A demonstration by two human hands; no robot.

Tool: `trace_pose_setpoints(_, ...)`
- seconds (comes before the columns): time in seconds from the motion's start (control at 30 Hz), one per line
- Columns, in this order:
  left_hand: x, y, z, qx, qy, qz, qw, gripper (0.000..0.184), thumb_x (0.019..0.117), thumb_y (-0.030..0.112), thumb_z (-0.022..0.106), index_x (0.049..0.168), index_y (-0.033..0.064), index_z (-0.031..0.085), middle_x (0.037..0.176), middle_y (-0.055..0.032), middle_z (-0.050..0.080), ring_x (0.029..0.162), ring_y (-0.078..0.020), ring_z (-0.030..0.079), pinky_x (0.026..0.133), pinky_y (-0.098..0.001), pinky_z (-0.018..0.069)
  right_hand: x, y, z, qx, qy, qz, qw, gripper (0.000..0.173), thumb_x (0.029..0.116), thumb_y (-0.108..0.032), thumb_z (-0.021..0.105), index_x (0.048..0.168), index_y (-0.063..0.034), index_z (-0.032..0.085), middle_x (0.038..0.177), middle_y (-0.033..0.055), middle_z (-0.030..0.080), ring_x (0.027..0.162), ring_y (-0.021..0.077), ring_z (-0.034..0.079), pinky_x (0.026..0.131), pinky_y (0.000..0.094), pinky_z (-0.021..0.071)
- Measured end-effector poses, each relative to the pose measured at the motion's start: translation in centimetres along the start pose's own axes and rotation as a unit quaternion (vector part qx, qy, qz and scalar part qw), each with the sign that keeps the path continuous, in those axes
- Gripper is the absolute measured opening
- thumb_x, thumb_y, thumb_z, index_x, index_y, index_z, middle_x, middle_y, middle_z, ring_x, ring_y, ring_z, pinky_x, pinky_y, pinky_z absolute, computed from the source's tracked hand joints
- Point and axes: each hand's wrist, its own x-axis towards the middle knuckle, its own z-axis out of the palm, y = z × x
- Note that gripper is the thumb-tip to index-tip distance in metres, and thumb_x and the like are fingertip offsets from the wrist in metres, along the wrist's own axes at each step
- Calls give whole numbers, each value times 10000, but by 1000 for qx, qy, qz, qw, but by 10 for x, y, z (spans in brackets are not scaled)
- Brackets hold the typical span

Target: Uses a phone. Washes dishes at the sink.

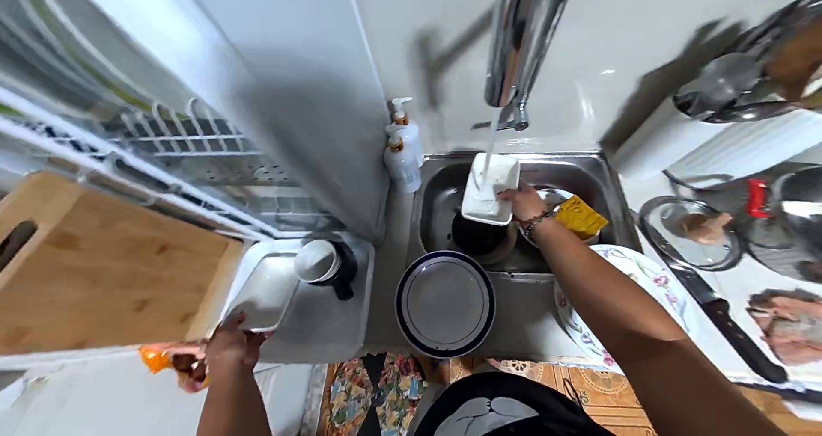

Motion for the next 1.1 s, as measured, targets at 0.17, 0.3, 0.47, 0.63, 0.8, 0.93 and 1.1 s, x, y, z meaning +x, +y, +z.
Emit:
trace_pose_setpoints(0.17,45,-5,-11,117,-16,-5,993,537,911,542,613,1374,272,579,1343,-67,630,1179,-300,641,873,-623,570,-3,0,-6,-22,10,-19,1000,445,988,-87,581,1421,-27,496,1175,216,665,1006,286,676,887,481,551)
trace_pose_setpoints(0.3,5,34,-15,220,4,233,947,553,951,427,674,1424,170,548,1388,-26,601,1240,-160,598,996,-402,549,-16,1,1,11,4,40,999,438,997,-93,580,1420,-37,482,1157,213,671,970,296,689,826,488,583)
trace_pose_setpoints(0.47,-224,160,213,75,-313,296,899,452,1073,151,419,1511,44,390,1483,-78,511,1326,-190,528,1068,-397,488,-21,5,21,124,32,60,990,529,988,-48,579,1488,-52,405,1221,221,653,1020,301,686,856,480,586)
trace_pose_setpoints(0.63,-306,108,462,52,-447,87,889,746,1018,425,570,1621,259,165,1522,-141,462,1298,-348,565,955,-567,558,-23,-5,30,223,38,51,973,543,1014,-101,589,1506,-63,361,1209,218,655,968,288,699,799,451,599)
trace_pose_setpoints(0.8,-393,172,538,63,-428,72,899,438,1066,194,439,1504,178,424,1272,-175,610,978,-289,655,773,-494,567,-16,4,-33,99,-78,27,992,523,1097,-350,484,1505,-34,397,1205,193,680,1020,247,703,888,411,577)
trace_pose_setpoints(0.93,-425,221,554,237,-449,202,838,371,1027,42,459,1367,73,603,1311,-181,638,1163,-283,632,972,-502,512,10,26,-109,-408,-79,9,909,476,1049,-418,543,1183,13,695,1176,264,683,1130,420,653,961,633,488)
trace_pose_setpoints(1.1,-440,255,560,430,-468,341,693,410,1027,-1,427,1372,100,624,1399,-193,596,1313,-373,551,1083,-597,412,8,26,-108,-589,-96,143,790,403,948,-259,699,1156,83,654,1267,291,634,1194,456,617,908,655,501)
